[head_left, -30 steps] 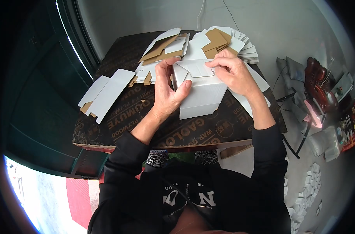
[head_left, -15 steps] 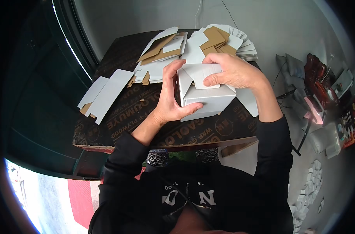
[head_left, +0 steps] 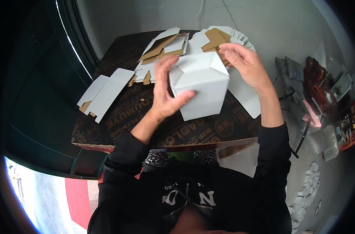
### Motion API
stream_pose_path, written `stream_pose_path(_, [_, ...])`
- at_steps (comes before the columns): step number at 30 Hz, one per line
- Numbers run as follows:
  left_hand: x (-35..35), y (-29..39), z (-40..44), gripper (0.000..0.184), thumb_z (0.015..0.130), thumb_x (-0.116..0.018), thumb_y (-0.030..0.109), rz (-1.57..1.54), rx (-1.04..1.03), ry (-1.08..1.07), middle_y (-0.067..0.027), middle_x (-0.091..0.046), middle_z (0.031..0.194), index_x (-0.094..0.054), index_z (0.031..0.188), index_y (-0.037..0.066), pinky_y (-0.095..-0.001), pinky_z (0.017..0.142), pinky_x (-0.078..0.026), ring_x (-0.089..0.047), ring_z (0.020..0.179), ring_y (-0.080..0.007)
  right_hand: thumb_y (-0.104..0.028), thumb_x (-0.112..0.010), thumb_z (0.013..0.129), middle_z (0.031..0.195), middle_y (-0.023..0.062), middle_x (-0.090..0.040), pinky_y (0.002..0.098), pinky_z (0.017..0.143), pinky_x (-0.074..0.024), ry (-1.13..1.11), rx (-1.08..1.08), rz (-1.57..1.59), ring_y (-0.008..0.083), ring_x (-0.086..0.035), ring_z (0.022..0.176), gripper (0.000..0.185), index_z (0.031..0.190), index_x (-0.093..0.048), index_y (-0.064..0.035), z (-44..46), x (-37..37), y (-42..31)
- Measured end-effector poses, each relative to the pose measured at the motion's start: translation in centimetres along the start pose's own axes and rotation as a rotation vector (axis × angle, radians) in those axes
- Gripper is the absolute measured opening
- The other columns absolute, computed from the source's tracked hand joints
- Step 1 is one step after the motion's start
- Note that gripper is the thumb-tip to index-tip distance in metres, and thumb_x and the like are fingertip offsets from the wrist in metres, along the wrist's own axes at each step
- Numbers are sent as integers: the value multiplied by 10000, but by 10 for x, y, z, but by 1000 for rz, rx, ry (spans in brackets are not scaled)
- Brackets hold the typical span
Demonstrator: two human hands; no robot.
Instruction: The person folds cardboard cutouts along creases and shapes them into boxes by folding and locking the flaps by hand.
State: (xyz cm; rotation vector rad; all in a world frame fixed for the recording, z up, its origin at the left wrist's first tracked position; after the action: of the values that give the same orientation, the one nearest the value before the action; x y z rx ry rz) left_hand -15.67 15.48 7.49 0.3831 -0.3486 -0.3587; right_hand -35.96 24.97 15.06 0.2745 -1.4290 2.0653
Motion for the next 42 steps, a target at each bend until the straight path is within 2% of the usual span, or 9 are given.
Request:
stream_pose_path(3, [8,-25,-6,778,869,-672,405,-587,467,139,-237,-383,1377,-319,1438,8,-428,972,-452,-471,1211,-351,-98,-654,822,1107,117,-667,300,758,-480,117,62,114,230,-611,889,510,1318,-552,-29,-3,2,18])
stream_pose_path(8, [13,-27,-4,781,957,-440,564,-793,986,403,-269,-435,1346,-298,1453,-23,-348,790,-537,-590,1053,-333,-132,-627,869,1155,160,-663,404,809,-512,11,399,-260,320,-641,940,432,1279,-573,-9,-20,-29,15])
stream_pose_path(13, [-6,-58,-19,884,956,-301,653,-819,1210,155,-296,-428,1375,-251,1470,-64,-363,798,-541,-583,1082,-371,-120,-583,882,1135,195,-666,422,756,-526,24,329,-584,366,-655,863,462,1332,-522,-35,-21,-55,7])
stream_pose_path(19, [-1,-44,-21,876,962,-323,631,-652,1210,-221,-313,-378,1419,-235,1478,-71,-457,977,-464,-500,1205,-424,-52,-529,859,1050,209,-674,364,697,-521,121,-37,-516,330,-653,784,532,1388,-472,-26,-15,-35,19])
stream_pose_path(23, [-6,-49,-16,903,915,-474,582,-556,647,-116,-322,-365,1447,-190,1504,-41,-498,1081,-371,-451,1266,-464,-59,-490,869,941,224,-678,390,674,-517,72,-569,-244,329,-654,711,466,1329,-506,14,-28,-31,2])
stream_pose_path(28, [-16,-34,-19,1012,802,-673,459,-68,245,-312,-317,-399,1438,-131,1522,-1,-485,1069,-396,-497,1234,-465,-75,-462,873,899,190,-663,380,689,-518,-44,-346,-614,295,-661,737,370,1207,-566,45,-44,-46,47])
stream_pose_path(34, [-27,-28,-25,1151,685,-787,339,-42,479,-510,-308,-400,1451,-73,1533,30,-480,1074,-389,-462,1291,-447,-30,-483,851,868,209,-664,417,676,-508,35,-221,-647,325,-660,726,327,1152,-566,69,-66,-39,31])
stream_pose_path(38, [-28,-22,-23,1157,676,-819,233,-146,584,-562,-215,-335,1535,-96,1561,50,-433,1137,-304,-376,1373,-340,45,-501,797,824,199,-650,393,702,-513,282,331,-379,302,-649,721,283,1065,-589,65,-74,-29,-35])
stream_pose_path(42, [-28,-23,-25,1233,647,-866,293,-144,606,-594,-211,-329,1541,-77,1564,57,-428,1141,-302,-376,1379,-342,96,-476,772,845,202,-658,398,681,-510,-201,173,-534,329,-612,701,234,945,-630,60,-55,-73,-16])
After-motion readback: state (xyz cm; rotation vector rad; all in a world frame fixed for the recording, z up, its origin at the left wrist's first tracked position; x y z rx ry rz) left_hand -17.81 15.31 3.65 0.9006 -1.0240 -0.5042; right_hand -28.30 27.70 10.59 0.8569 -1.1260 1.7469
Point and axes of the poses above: each hand's wrist, its own z-axis towards the middle knuckle, its own x-axis out of the back of the hand, y = z × x, the point moved 5 cm from there along z, towards the middle knuckle
